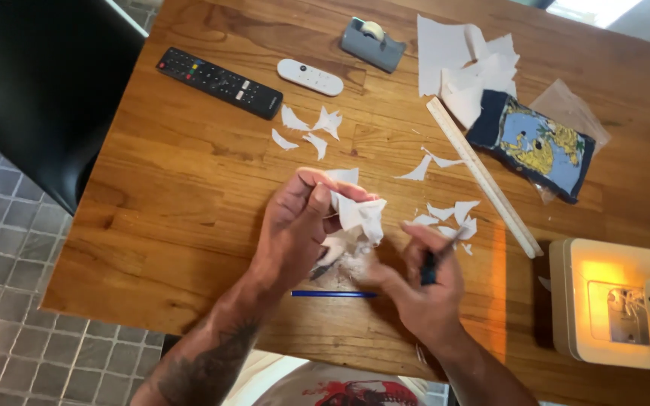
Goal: Cutting small shapes out of white fabric using scissors and marking them with a marker on a wooden table
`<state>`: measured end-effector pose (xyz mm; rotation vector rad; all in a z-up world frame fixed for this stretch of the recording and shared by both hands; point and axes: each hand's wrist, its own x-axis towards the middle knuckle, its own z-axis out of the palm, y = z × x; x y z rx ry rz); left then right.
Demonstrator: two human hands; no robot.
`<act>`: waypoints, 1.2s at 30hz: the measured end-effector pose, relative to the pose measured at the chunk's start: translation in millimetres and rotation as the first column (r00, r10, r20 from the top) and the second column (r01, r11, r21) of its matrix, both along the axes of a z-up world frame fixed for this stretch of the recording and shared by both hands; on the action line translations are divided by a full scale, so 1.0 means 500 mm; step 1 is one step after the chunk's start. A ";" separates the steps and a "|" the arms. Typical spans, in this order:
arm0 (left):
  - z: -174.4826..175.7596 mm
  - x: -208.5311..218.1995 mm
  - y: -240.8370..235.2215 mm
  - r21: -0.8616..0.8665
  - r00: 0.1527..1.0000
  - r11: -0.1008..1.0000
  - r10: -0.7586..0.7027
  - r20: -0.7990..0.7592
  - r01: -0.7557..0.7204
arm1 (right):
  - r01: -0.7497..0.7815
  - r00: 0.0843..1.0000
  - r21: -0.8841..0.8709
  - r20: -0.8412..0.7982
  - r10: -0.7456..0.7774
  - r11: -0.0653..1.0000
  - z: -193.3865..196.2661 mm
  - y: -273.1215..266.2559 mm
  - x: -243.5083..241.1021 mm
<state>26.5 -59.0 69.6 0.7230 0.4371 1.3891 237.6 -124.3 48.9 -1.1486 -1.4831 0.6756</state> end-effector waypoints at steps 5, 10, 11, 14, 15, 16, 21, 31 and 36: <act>-0.010 0.016 -0.021 -0.018 0.998 1.000 -0.004 -0.059 0.003 | 0.109 0.923 0.219 0.339 -0.181 0.970 0.054 0.023 -0.021; -0.056 0.017 -0.035 -0.101 0.987 0.992 0.063 -0.145 -0.078 | 0.143 0.934 0.355 0.260 -0.245 0.924 0.053 0.045 0.008; -0.042 0.017 -0.036 -0.149 0.990 0.988 0.008 -0.139 -0.028 | 0.113 0.943 0.374 0.252 -0.218 0.921 0.058 0.049 0.007; -0.021 0.005 -0.034 -0.081 0.960 0.997 -0.040 -0.277 0.018 | 0.084 0.957 0.344 0.234 -0.172 0.935 0.074 0.050 -0.005; -0.019 -0.003 -0.040 0.025 0.910 0.999 -0.012 -0.415 0.024 | 0.076 0.964 0.285 0.225 -0.143 0.956 0.078 0.043 -0.012; 0.008 -0.007 -0.044 0.022 0.910 0.999 -0.013 -0.415 0.024 | 0.076 0.964 0.282 0.225 -0.143 0.957 0.083 0.041 -0.012; 0.049 -0.007 -0.039 0.140 0.727 0.984 0.018 -0.686 0.109 | 0.049 0.962 0.236 0.249 -0.109 0.971 0.125 0.051 -0.015; -0.080 0.016 -0.009 -0.247 0.949 0.941 -0.275 -0.152 0.233 | 0.103 0.987 0.174 0.105 -0.122 0.979 0.092 0.033 0.010; -0.072 -0.016 0.001 -0.418 0.922 0.824 -0.373 0.107 0.382 | -0.010 0.883 0.187 0.463 -0.079 0.982 0.129 -0.032 0.033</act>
